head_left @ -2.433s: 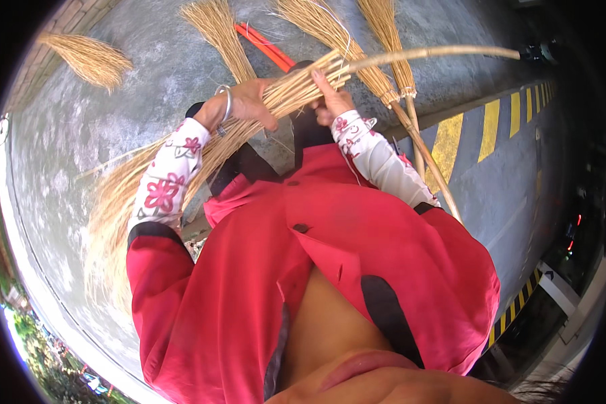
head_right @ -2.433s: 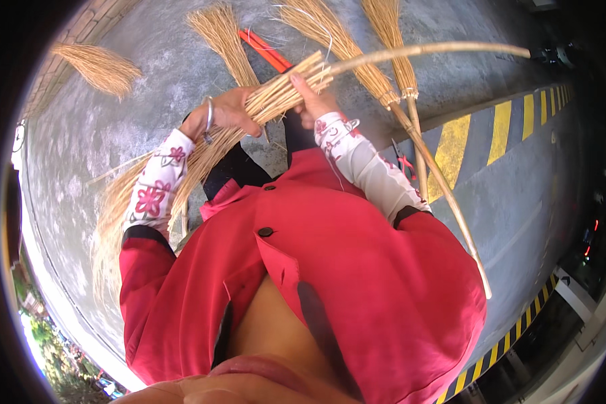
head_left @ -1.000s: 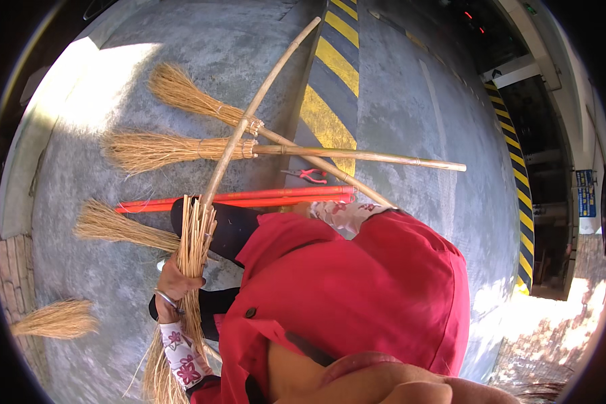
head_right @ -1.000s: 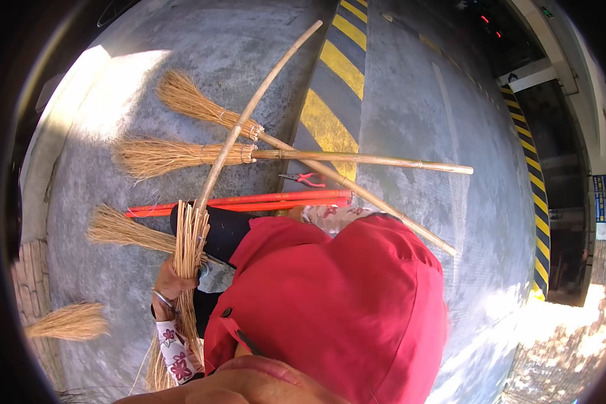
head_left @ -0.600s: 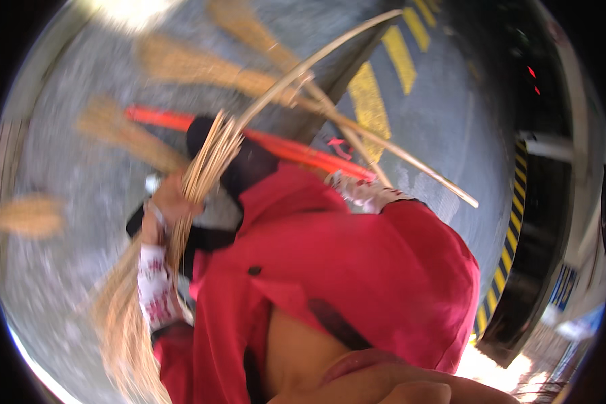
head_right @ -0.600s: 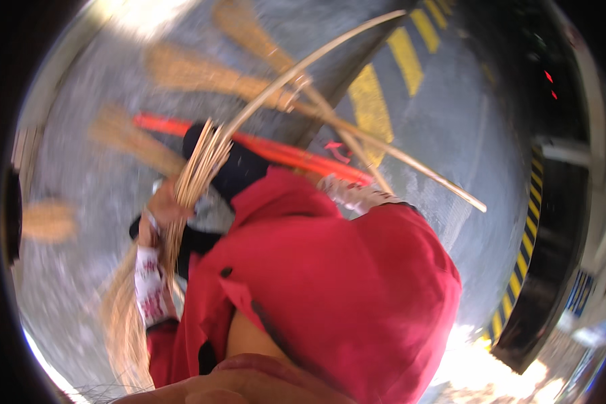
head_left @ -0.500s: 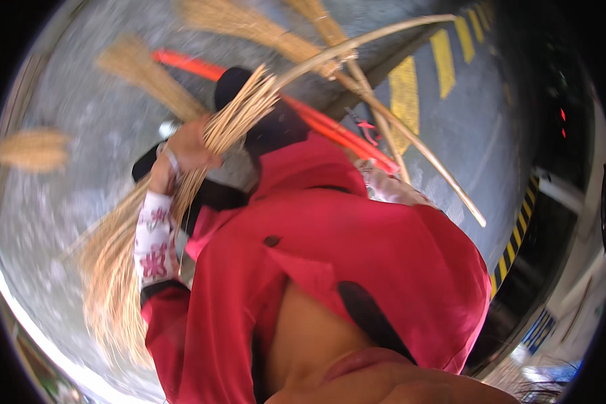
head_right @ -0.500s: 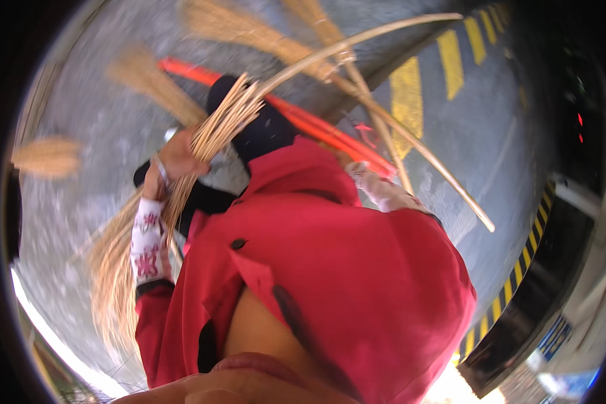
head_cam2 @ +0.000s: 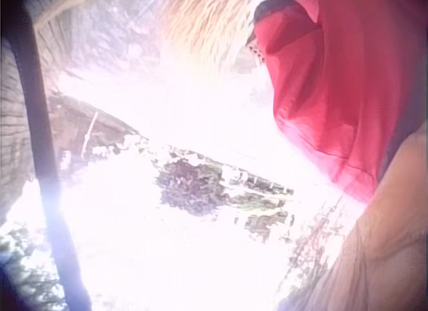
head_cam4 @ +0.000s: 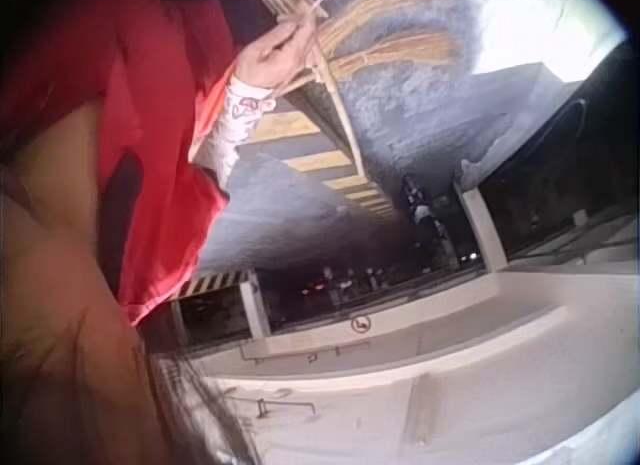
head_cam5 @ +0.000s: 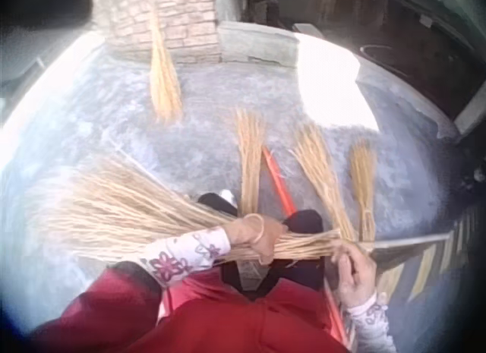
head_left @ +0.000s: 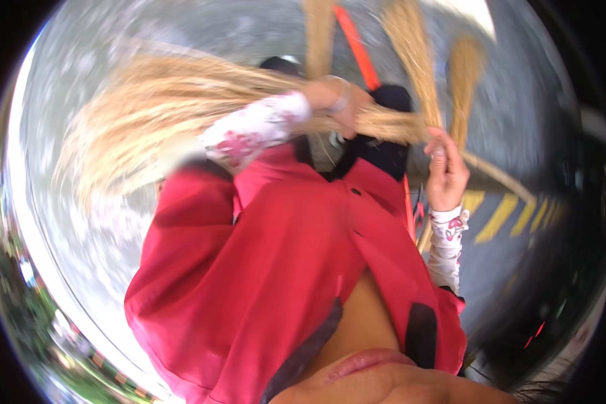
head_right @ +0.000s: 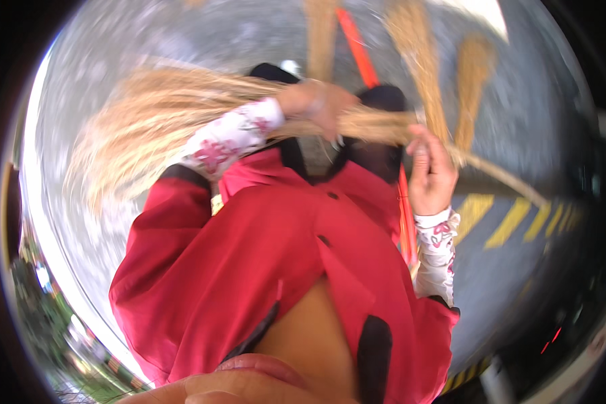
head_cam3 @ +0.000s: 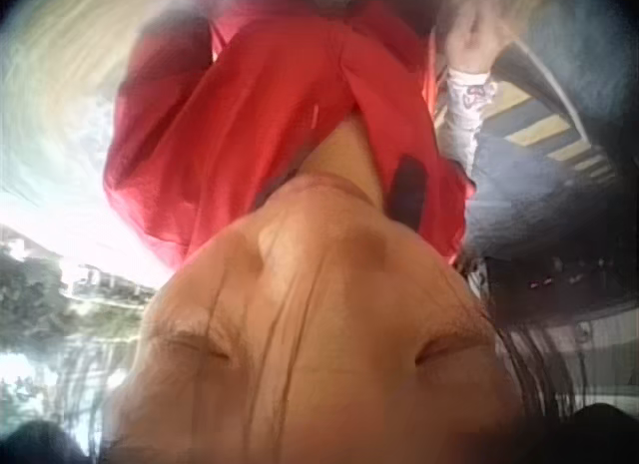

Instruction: The person gathers dry straw bundles and aligns them into a broom head. They wrap the bundle with string, use pliers to tighten the binding, and trim excess string. The finished broom is set aside on the floor.

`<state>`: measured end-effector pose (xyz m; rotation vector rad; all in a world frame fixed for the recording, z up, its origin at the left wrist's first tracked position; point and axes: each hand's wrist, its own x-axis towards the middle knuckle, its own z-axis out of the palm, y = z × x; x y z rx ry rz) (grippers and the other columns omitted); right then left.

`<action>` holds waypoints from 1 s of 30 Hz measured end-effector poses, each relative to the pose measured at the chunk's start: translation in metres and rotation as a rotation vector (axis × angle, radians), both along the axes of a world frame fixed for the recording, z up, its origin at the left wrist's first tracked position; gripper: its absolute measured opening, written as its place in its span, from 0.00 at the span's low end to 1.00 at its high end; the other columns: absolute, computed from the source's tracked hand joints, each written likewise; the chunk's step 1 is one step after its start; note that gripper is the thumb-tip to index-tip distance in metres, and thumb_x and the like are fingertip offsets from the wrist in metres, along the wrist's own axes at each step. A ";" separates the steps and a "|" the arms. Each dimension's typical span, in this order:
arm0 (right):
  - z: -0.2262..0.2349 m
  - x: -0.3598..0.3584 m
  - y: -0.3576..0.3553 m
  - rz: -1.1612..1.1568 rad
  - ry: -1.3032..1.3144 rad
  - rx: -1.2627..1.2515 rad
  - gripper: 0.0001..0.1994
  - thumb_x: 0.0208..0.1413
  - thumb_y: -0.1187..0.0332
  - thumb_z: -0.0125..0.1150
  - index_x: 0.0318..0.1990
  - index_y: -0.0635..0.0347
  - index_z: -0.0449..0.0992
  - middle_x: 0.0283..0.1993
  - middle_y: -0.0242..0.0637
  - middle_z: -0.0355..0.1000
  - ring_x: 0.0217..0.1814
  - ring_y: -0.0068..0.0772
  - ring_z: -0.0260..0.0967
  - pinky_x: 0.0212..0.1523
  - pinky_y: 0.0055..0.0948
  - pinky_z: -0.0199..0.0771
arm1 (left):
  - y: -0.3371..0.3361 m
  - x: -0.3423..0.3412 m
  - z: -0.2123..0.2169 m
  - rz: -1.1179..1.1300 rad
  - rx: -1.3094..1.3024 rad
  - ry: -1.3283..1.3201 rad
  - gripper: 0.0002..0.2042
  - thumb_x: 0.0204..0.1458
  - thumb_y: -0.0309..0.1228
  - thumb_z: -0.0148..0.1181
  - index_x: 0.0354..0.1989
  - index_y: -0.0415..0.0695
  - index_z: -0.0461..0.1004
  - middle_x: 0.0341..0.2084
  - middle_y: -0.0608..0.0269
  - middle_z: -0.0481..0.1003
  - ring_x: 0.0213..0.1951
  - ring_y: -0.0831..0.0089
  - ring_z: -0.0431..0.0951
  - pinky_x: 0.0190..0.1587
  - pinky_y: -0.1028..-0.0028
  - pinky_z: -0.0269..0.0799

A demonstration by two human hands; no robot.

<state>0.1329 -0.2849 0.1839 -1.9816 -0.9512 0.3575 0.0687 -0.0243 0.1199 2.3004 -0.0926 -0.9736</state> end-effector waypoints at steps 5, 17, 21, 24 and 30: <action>-0.035 0.006 0.103 0.584 -0.565 -0.191 0.41 0.32 0.62 0.80 0.60 0.57 0.68 0.55 0.45 0.68 0.54 0.50 0.66 0.49 0.43 0.71 | 0.006 -0.019 0.009 0.135 0.064 -0.037 0.25 0.29 0.38 0.72 0.42 0.45 0.81 0.37 0.52 0.81 0.40 0.56 0.81 0.41 0.63 0.76; -0.093 0.064 0.126 0.742 -0.260 -0.481 0.29 0.27 0.61 0.77 0.42 0.62 0.76 0.37 0.51 0.76 0.41 0.56 0.75 0.43 0.45 0.75 | -0.022 -0.021 0.021 0.292 0.669 -0.294 0.28 0.29 0.51 0.75 0.41 0.51 0.81 0.34 0.60 0.80 0.38 0.56 0.79 0.49 0.50 0.64; -0.101 0.075 0.131 0.834 0.045 -0.517 0.28 0.29 0.60 0.76 0.42 0.62 0.77 0.37 0.50 0.78 0.40 0.53 0.77 0.42 0.42 0.77 | -0.042 -0.094 0.009 0.459 0.923 -0.888 0.35 0.38 0.48 0.68 0.56 0.45 0.70 0.47 0.52 0.75 0.53 0.56 0.73 0.63 0.47 0.54; -0.103 0.070 0.133 0.855 -0.019 -0.422 0.28 0.30 0.59 0.76 0.42 0.62 0.77 0.37 0.50 0.78 0.40 0.53 0.78 0.42 0.42 0.77 | -0.020 -0.115 -0.011 0.371 1.131 -1.011 0.29 0.42 0.42 0.64 0.54 0.45 0.68 0.48 0.53 0.74 0.55 0.57 0.72 0.64 0.49 0.54; -0.094 0.058 0.139 0.783 -0.064 -0.616 0.34 0.32 0.58 0.76 0.51 0.60 0.75 0.41 0.49 0.79 0.44 0.51 0.78 0.47 0.41 0.77 | 0.022 -0.076 -0.027 0.244 0.660 -0.600 0.19 0.38 0.37 0.68 0.39 0.43 0.75 0.28 0.58 0.81 0.37 0.60 0.83 0.51 0.58 0.72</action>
